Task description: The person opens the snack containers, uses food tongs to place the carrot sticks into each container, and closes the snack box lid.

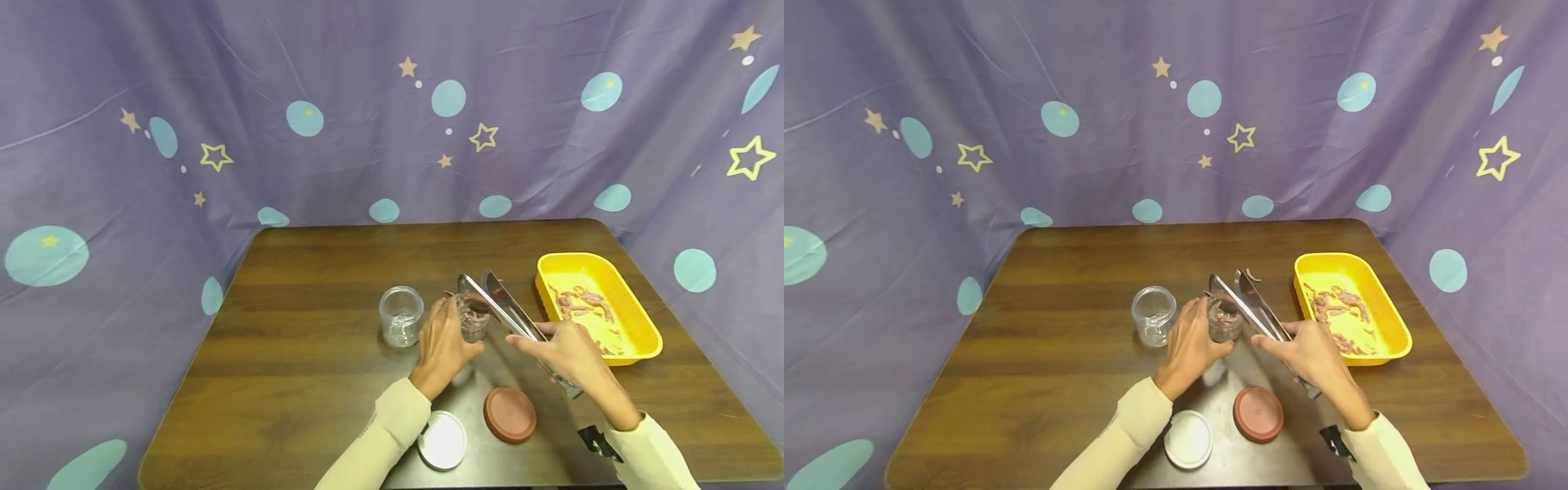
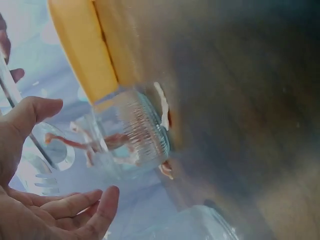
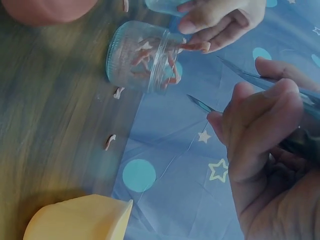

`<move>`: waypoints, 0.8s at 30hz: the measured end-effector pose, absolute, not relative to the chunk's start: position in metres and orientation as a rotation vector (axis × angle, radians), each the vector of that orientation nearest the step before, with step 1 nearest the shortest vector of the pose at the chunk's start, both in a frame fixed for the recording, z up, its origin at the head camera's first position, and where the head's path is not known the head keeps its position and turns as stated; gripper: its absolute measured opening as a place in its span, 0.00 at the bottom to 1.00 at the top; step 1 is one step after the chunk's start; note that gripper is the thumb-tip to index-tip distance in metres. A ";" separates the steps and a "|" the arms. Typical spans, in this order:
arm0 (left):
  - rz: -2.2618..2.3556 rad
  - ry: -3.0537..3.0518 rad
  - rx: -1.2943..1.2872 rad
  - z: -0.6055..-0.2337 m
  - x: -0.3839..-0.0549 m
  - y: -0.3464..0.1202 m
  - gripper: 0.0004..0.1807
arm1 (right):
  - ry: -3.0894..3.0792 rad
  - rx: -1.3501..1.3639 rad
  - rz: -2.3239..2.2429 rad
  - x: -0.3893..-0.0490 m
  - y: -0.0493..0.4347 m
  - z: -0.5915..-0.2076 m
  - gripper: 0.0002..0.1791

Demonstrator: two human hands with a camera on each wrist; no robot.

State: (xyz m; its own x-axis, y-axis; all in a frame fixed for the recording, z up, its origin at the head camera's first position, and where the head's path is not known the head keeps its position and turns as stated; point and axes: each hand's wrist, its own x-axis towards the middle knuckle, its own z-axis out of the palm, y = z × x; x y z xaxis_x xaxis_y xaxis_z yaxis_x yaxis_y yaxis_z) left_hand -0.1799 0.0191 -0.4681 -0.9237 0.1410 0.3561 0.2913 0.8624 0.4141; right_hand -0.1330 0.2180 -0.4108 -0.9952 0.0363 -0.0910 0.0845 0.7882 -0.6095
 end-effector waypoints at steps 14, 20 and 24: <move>-0.792 -2.495 -0.284 -0.451 -0.167 -0.022 0.27 | 2.861 0.036 -1.101 -0.119 0.202 -0.410 0.35; -0.797 -2.305 -0.300 -0.451 -0.171 -0.036 0.17 | 2.866 0.040 -1.095 -0.121 0.199 -0.412 0.34; -0.742 -2.214 -0.218 -0.455 -0.183 -0.051 0.24 | 2.863 0.051 -1.091 -0.122 0.199 -0.413 0.33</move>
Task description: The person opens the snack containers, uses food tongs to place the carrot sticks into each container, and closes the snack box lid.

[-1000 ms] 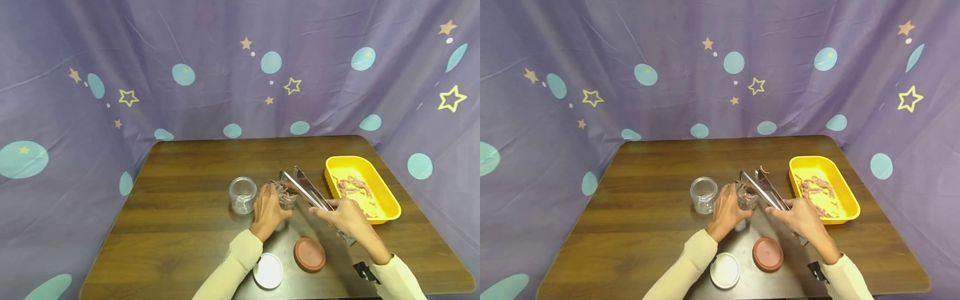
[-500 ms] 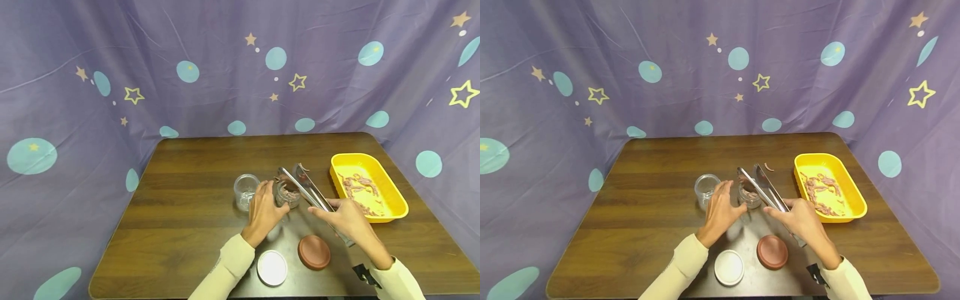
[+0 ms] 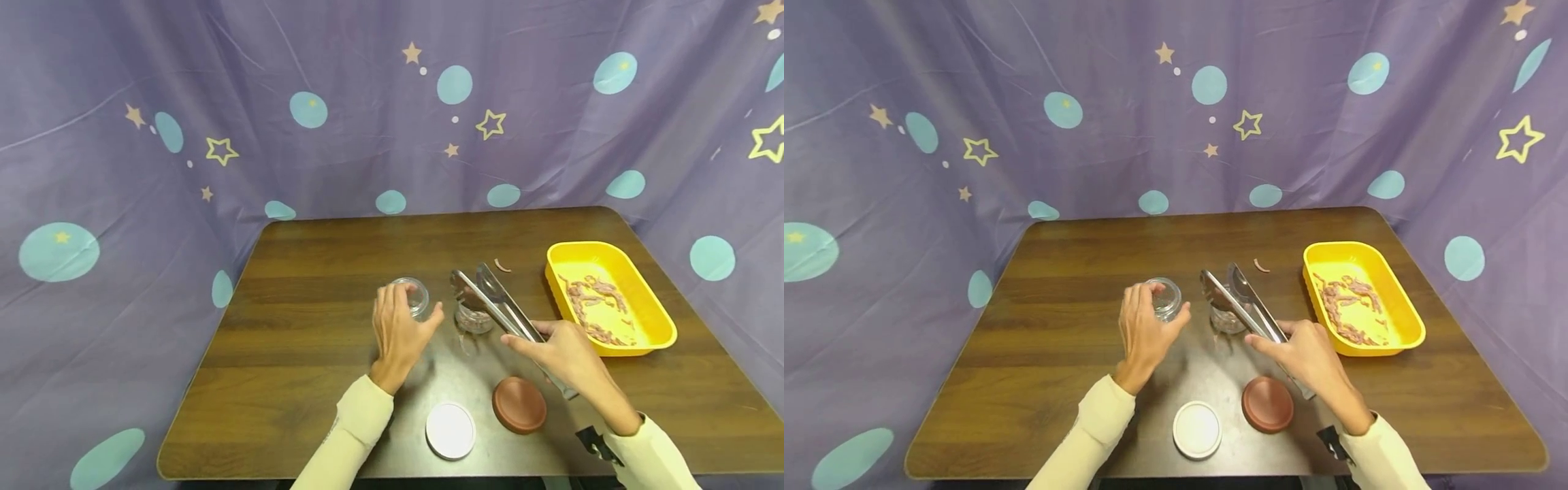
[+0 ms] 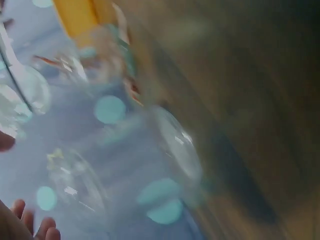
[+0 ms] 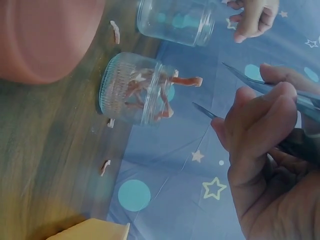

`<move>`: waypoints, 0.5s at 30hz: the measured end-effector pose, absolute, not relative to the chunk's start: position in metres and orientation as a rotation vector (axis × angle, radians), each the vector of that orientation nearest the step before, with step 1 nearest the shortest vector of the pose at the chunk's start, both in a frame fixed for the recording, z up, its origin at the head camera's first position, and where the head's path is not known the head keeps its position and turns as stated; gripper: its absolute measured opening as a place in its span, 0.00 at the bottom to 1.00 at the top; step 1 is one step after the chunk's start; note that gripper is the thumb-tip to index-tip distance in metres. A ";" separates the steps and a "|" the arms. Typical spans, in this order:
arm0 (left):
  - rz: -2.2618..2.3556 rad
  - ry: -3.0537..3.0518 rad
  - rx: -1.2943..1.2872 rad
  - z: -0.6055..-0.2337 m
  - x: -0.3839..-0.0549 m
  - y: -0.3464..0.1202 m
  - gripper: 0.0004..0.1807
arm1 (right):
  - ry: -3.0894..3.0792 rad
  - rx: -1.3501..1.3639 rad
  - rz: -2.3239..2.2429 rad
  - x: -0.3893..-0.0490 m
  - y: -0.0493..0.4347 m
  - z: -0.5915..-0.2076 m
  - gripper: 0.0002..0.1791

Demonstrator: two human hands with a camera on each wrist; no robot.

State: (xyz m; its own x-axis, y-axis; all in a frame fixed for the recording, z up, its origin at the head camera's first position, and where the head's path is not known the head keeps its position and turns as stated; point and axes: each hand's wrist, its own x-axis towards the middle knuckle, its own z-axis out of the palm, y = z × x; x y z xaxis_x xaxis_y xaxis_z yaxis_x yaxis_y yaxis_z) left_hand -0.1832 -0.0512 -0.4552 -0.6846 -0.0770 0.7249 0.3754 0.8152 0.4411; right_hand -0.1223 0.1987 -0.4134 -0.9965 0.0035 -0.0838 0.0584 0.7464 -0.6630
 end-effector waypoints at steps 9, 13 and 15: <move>-0.738 -2.317 -0.133 -0.480 -0.211 -0.060 0.50 | 2.888 0.056 -1.091 -0.119 0.212 -0.413 0.33; -0.780 -2.378 -0.095 -0.488 -0.216 -0.063 0.52 | 2.898 0.072 -1.088 -0.116 0.216 -0.415 0.30; -0.801 -2.401 -0.081 -0.489 -0.218 -0.064 0.51 | 2.893 0.091 -1.091 -0.115 0.217 -0.416 0.32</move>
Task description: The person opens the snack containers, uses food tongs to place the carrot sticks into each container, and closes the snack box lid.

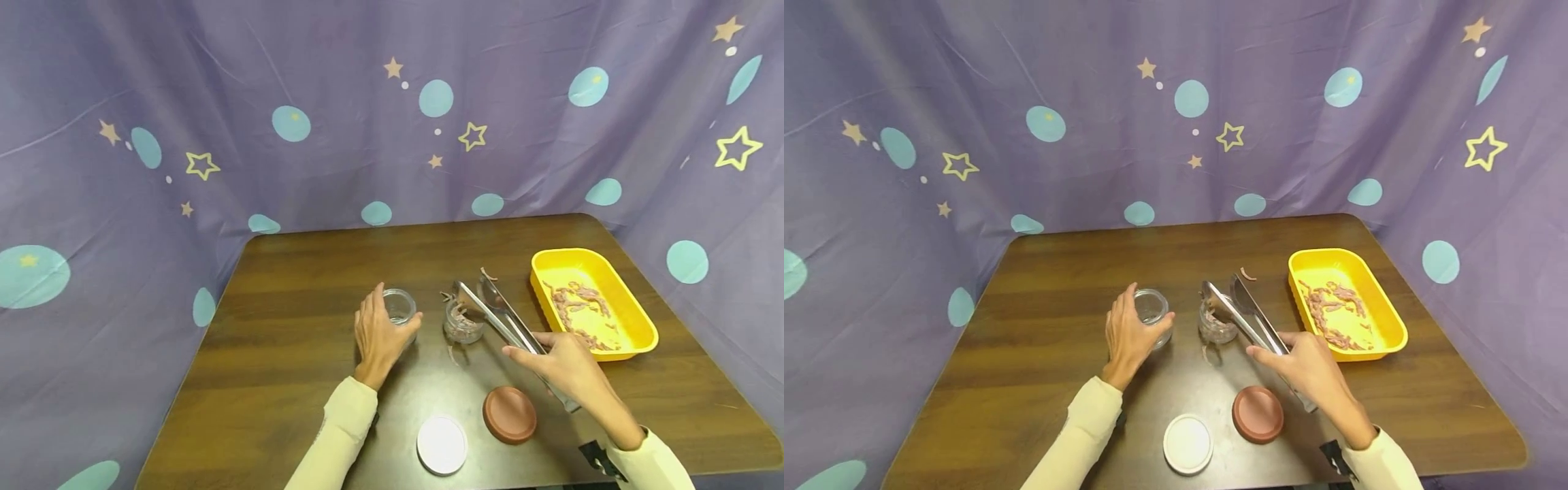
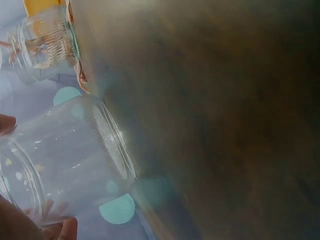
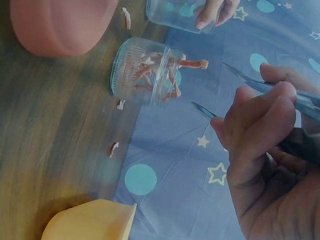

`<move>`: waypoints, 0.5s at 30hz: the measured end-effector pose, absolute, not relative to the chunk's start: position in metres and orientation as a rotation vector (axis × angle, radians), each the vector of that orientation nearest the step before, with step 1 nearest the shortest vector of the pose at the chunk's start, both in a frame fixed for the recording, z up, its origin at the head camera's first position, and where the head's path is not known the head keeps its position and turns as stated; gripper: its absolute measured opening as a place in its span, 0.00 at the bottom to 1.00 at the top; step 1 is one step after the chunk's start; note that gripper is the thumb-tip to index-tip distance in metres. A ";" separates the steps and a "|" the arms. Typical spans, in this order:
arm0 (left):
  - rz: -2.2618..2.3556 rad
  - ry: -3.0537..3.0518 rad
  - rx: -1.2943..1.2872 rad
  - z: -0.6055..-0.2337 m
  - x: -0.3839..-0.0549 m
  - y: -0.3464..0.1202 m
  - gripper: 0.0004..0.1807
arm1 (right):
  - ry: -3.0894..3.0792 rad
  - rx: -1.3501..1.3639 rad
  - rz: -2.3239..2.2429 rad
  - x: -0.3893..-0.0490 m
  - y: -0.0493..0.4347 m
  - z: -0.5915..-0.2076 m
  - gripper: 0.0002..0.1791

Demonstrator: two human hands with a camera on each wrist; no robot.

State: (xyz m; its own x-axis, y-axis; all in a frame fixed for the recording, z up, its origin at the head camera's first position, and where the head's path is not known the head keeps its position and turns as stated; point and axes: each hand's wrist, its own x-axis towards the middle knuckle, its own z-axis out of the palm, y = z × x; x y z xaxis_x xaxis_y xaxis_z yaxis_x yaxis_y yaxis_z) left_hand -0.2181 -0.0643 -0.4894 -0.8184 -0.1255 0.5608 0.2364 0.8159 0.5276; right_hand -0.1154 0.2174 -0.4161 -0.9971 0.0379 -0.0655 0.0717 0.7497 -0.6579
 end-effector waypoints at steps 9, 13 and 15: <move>-0.895 -2.475 -0.006 -0.491 -0.216 -0.069 0.54 | 2.902 0.093 -1.074 -0.114 0.221 -0.419 0.34; -0.967 -2.498 0.008 -0.489 -0.216 -0.068 0.54 | 2.926 0.090 -1.058 -0.115 0.225 -0.419 0.35; -1.001 -2.509 0.025 -0.489 -0.214 -0.068 0.55 | 2.929 0.099 -1.065 -0.116 0.228 -0.419 0.37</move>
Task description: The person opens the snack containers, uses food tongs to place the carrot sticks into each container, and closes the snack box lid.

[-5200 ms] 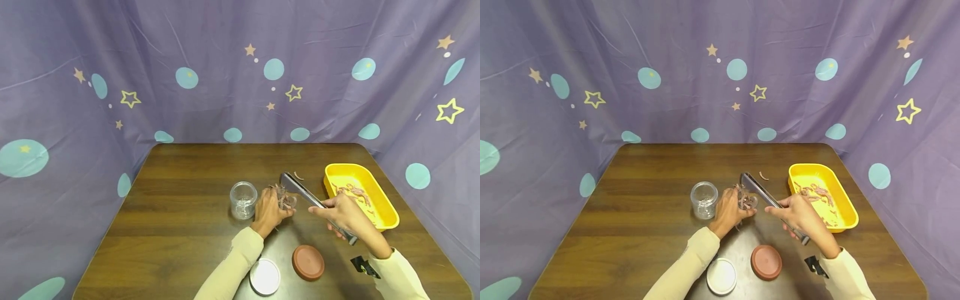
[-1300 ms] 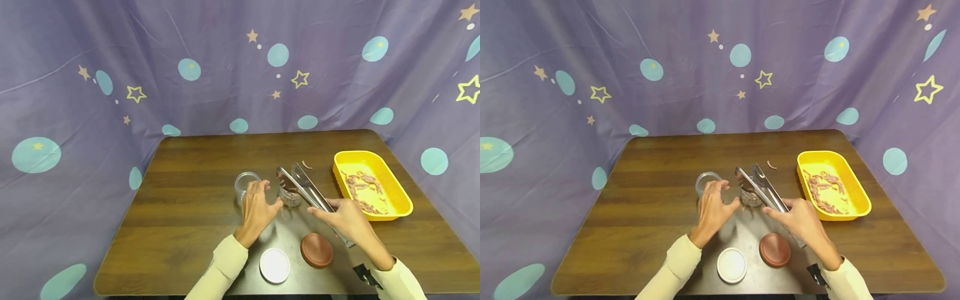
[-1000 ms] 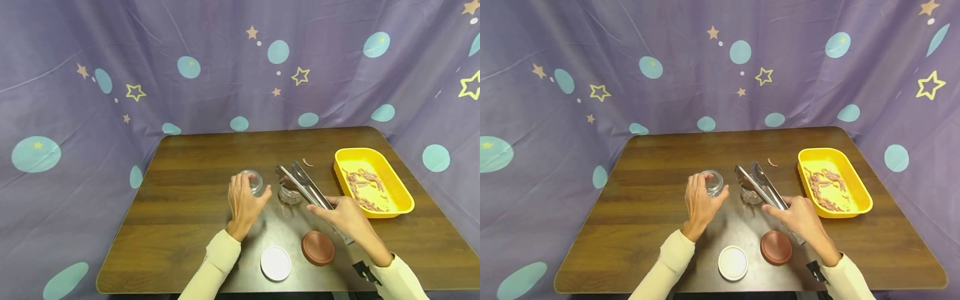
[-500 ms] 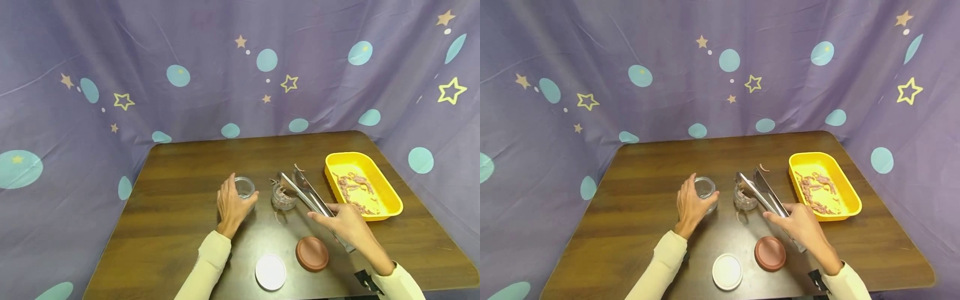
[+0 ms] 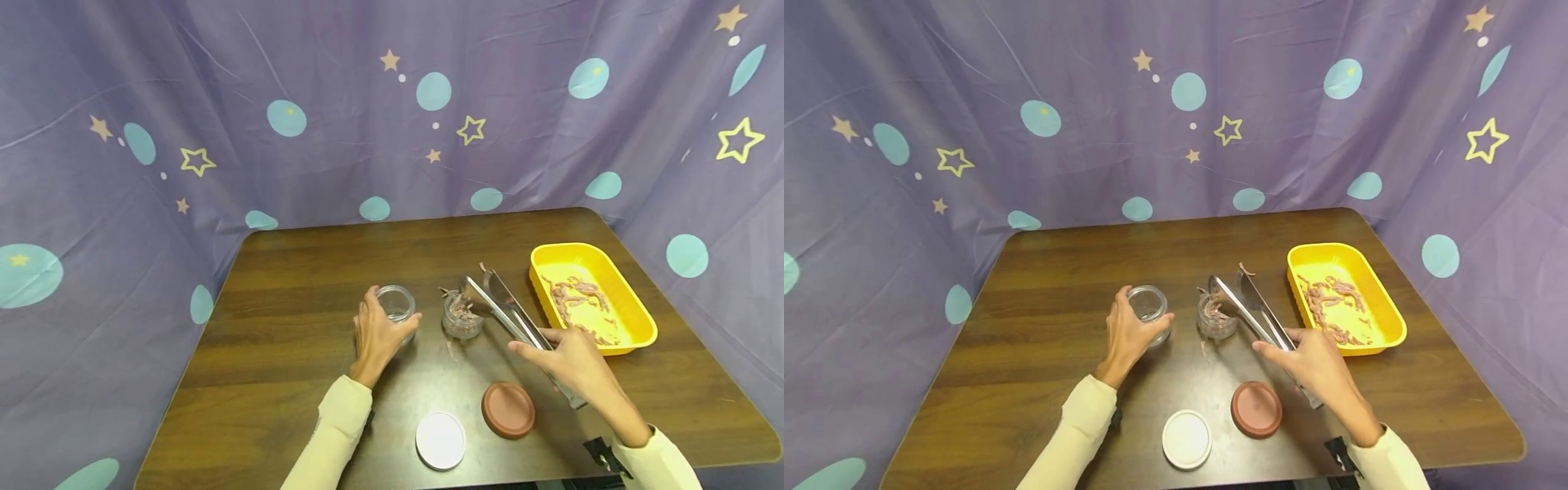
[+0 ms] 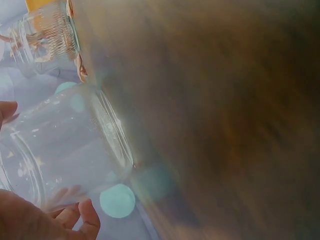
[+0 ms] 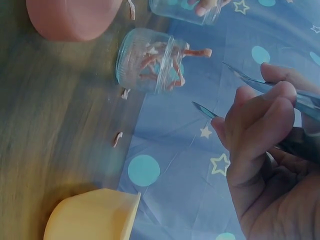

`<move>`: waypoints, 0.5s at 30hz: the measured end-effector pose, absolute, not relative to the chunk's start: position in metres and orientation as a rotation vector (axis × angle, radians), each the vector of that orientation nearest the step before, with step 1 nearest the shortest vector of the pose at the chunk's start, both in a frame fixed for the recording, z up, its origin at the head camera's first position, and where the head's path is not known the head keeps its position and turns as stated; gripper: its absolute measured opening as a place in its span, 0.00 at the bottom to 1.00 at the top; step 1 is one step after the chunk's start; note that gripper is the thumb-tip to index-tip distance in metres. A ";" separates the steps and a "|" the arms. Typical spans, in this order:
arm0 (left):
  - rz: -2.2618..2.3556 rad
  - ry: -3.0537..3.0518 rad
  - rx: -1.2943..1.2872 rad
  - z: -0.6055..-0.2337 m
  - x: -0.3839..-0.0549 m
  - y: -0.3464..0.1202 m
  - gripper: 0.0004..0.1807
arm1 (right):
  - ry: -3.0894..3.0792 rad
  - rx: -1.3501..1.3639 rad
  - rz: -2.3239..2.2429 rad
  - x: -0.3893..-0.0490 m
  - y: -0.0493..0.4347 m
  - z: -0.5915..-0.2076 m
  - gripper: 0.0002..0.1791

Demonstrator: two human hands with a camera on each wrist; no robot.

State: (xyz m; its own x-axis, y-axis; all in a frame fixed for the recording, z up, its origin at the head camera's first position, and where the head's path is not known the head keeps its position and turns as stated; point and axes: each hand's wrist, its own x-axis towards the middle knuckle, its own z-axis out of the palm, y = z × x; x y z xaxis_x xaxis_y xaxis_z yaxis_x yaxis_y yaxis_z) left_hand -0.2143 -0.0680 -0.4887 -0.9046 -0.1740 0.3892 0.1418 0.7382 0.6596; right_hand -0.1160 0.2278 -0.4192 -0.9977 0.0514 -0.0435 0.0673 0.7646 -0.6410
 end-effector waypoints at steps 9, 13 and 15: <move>-1.148 -2.522 0.071 -0.489 -0.210 -0.070 0.59 | 2.965 0.204 -1.025 -0.115 0.249 -0.412 0.31; -1.182 -2.518 0.074 -0.491 -0.209 -0.072 0.59 | 2.953 0.265 -0.992 -0.113 0.273 -0.408 0.31; -1.184 -2.523 0.075 -0.491 -0.209 -0.073 0.60 | 2.947 0.309 -0.971 -0.112 0.285 -0.407 0.33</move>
